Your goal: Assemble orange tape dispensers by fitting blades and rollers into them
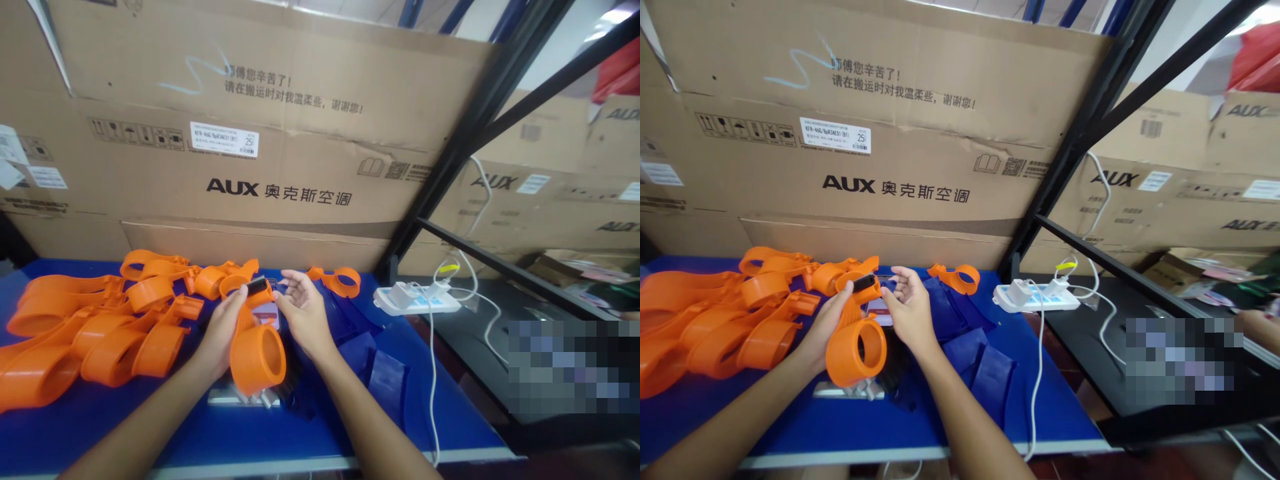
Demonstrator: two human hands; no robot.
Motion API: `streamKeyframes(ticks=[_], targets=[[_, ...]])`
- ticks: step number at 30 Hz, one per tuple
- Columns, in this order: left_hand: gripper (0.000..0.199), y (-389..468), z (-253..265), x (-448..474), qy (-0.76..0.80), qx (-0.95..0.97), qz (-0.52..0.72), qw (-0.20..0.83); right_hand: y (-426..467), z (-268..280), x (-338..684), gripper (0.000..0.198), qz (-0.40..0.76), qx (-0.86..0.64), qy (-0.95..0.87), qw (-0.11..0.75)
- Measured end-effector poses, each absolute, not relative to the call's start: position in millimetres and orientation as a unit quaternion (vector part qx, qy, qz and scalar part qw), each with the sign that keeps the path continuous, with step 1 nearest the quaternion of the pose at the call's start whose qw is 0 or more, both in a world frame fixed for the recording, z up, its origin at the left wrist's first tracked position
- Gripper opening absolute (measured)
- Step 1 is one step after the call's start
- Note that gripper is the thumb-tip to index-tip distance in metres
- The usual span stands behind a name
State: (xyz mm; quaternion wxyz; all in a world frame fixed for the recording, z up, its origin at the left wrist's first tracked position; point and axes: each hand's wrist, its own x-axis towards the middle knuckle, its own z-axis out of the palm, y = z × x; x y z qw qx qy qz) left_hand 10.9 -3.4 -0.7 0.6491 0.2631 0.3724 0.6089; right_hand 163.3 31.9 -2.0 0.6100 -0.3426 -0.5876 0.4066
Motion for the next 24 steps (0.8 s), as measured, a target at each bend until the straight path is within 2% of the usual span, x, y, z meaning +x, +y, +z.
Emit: streamKeyframes(ticks=[4, 12, 20, 24], targets=[[0.042, 2, -5, 8, 0.370, 0.269, 0.627, 0.631, 33, 0, 166, 0.042, 0.430, -0.347, -0.564, 0.613], [0.041, 3, -6, 5, 0.366, 0.329, 0.611, 0.620, 32, 0, 168, 0.038, 0.399, -0.384, -0.560, 0.617], [0.036, 15, -24, -1, 0.396, 0.461, 0.598, 0.522, 37, 1, 171, 0.025, 0.416, -0.361, -0.548, 0.630], [0.031, 23, -16, -5, 0.398, 0.497, 0.588, 0.499, 36, 4, 171, 0.022, 0.428, -0.339, -0.538, 0.642]])
